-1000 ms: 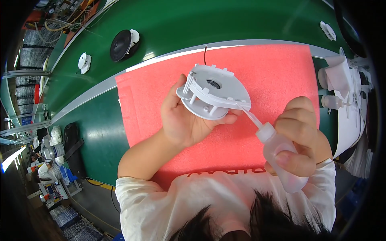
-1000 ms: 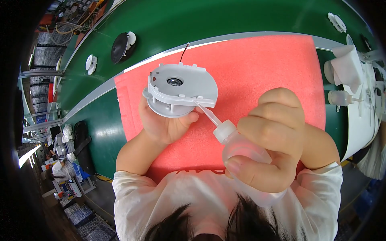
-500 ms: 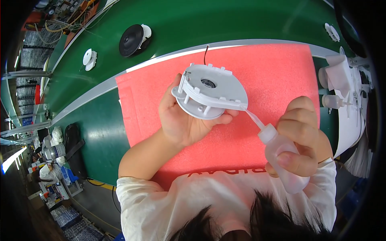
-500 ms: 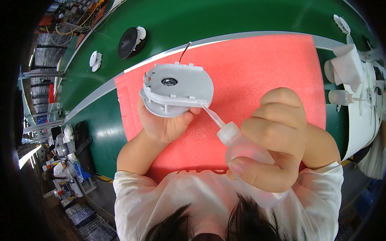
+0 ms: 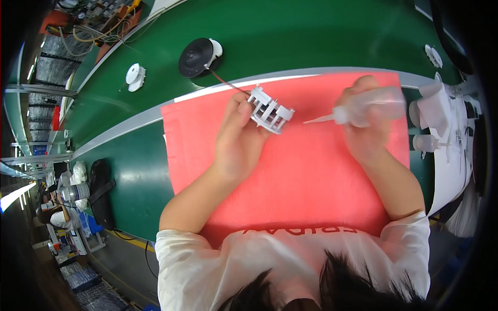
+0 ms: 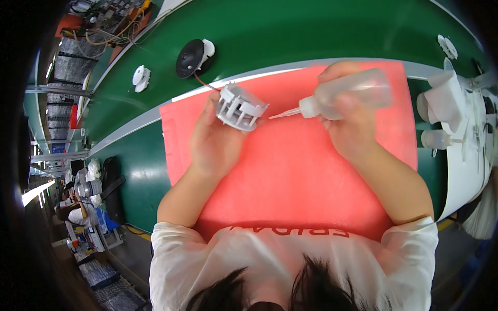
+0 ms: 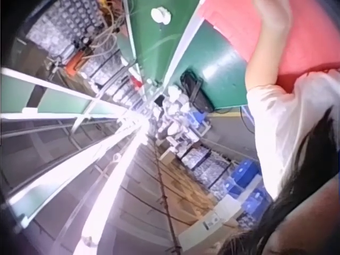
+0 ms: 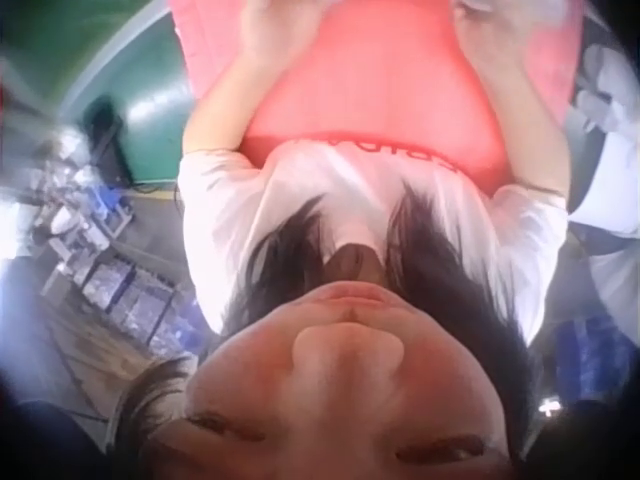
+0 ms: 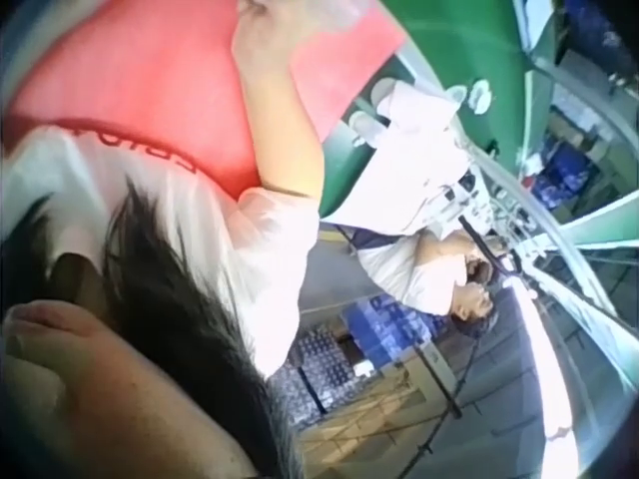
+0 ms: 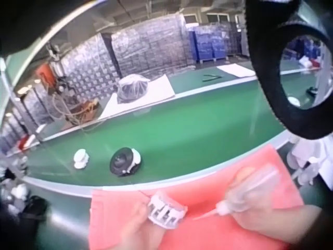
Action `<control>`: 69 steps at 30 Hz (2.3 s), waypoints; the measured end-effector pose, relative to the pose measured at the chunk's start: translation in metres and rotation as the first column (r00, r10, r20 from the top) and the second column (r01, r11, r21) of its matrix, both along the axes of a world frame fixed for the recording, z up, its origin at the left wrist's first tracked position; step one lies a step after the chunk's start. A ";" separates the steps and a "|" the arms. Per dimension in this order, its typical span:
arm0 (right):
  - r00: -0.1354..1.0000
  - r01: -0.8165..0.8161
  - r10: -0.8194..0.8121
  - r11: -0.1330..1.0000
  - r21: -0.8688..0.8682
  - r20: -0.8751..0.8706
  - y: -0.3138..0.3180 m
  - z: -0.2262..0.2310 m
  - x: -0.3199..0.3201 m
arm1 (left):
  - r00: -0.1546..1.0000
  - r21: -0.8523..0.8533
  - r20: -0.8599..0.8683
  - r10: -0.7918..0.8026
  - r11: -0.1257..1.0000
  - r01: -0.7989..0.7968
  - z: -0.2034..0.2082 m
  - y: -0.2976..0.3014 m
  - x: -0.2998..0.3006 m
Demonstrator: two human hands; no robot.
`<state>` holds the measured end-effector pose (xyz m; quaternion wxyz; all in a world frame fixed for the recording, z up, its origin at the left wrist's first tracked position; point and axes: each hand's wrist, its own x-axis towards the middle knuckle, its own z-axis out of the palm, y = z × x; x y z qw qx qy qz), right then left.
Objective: Assembling plastic components and applying a liquid substance from a squeeze bottle on a production line.
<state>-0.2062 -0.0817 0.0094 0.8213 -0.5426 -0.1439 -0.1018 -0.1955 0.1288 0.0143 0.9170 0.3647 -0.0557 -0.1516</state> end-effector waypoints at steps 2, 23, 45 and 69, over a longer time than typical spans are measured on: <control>0.999 0.053 -0.053 0.997 -0.049 0.007 0.008 -0.010 0.010 | 0.990 0.216 0.132 0.057 0.973 -0.084 0.004 0.003 0.003; 0.945 -0.158 0.207 0.967 0.198 -0.255 0.034 -0.019 0.009 | 0.855 0.265 0.323 0.406 0.828 -0.494 0.042 0.029 0.128; 0.939 -0.130 0.186 0.971 0.200 -0.289 0.038 -0.030 0.017 | 0.799 -0.292 -0.220 0.560 0.744 -0.602 -0.040 0.188 0.171; 0.909 -0.125 0.220 0.954 0.273 -0.355 0.063 -0.042 0.021 | 0.935 -0.195 0.075 0.347 0.925 -0.327 0.019 0.091 0.115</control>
